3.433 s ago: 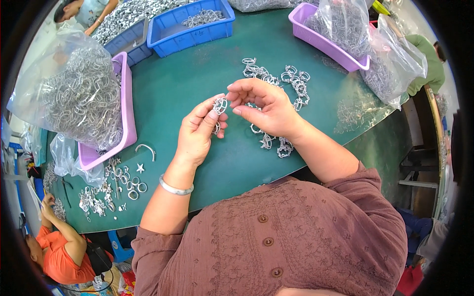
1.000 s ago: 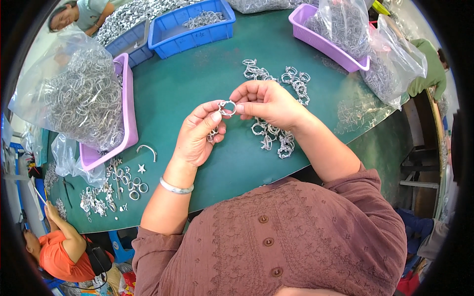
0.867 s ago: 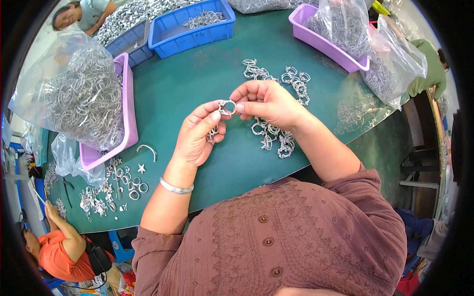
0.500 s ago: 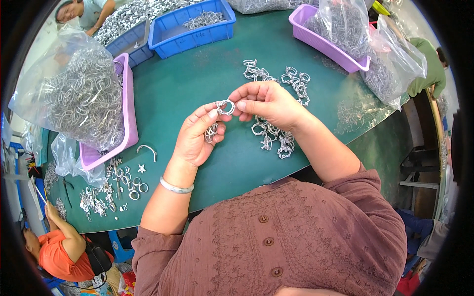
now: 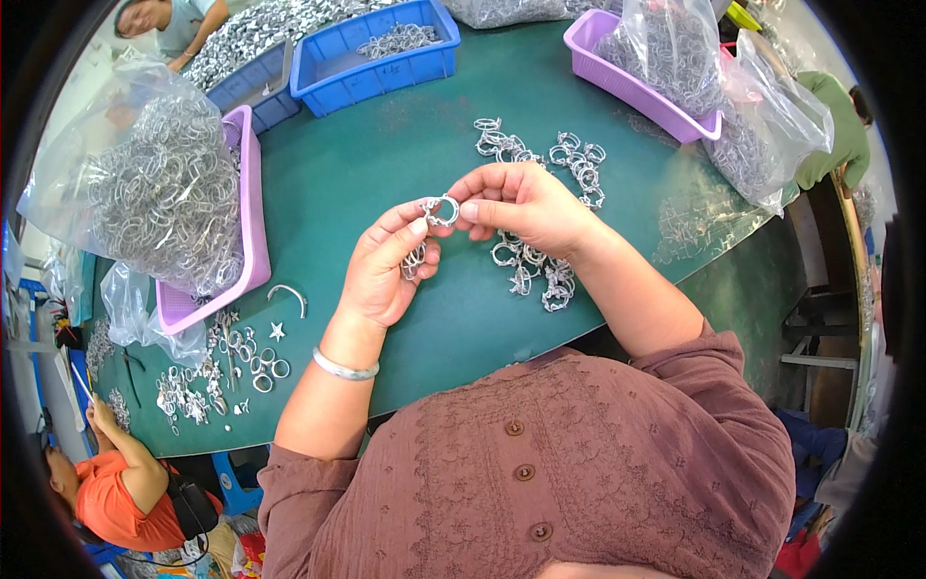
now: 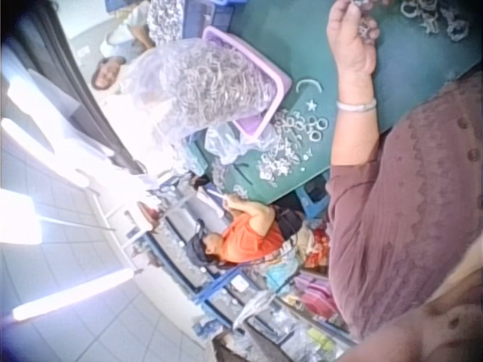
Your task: The person assembles small metal jewelry pieces by picking up metal rings and attaching small metal components to them by hand.
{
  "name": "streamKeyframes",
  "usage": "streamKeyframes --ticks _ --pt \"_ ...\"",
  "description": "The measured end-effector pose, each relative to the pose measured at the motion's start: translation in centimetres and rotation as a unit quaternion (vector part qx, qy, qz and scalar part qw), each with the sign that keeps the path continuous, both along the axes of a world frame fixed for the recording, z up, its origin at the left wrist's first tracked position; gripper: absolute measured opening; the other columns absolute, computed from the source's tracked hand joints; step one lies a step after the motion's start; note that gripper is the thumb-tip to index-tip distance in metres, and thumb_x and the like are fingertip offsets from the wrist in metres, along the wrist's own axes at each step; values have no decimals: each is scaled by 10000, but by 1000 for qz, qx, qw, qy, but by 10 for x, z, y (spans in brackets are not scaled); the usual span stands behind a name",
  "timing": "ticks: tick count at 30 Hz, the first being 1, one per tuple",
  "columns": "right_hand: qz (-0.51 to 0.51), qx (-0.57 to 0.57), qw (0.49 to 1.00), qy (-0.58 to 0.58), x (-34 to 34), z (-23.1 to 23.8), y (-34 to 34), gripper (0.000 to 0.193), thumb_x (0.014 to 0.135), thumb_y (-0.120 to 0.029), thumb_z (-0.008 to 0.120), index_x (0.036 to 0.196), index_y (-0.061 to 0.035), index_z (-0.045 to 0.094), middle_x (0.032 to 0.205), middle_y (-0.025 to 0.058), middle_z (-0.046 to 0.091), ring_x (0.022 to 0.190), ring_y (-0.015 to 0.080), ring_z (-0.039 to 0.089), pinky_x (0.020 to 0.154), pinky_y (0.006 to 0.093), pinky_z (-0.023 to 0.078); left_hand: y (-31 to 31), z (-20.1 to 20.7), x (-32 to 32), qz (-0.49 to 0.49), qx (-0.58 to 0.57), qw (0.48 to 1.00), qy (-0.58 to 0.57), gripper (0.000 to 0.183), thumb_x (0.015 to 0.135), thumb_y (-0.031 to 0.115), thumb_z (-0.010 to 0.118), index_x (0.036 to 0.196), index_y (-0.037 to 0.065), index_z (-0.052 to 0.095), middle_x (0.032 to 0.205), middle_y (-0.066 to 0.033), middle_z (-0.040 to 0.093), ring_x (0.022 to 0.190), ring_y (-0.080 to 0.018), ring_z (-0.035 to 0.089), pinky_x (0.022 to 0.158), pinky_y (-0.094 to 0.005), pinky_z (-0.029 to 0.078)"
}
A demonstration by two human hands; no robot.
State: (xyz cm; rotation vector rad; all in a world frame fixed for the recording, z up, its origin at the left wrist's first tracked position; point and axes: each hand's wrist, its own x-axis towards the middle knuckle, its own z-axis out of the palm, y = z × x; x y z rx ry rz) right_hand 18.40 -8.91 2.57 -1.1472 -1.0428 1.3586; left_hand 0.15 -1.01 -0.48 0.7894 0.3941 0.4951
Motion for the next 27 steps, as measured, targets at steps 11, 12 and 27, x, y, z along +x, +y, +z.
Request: streamKeyframes --ticks 11,12,27 --pt "-18 5 1000 -21 1 -4 0 191 825 -105 583 960 30 578 812 56 627 665 102 579 608 219 476 -4 3 1 18 75 997 18 267 853 104 533 1116 53 534 892 -60 604 664 -85 530 530 -190 412" --pt "-18 5 1000 -21 0 -4 0 191 825 -105 583 960 30 578 812 56 627 665 102 579 608 219 476 -4 3 1 20 66 998 13 269 856 110 534 1118 49 532 885 -58 606 657 -84 529 530 -190 412" --pt "-26 122 991 -46 -3 -10 -2 208 789 -10 599 990 21 558 852 23 585 780 76 535 726 217 452 -11 2 5 112 253 957 86 273 808 62 613 1077 46 570 845 -6 591 650 -58 508 544 -179 399"
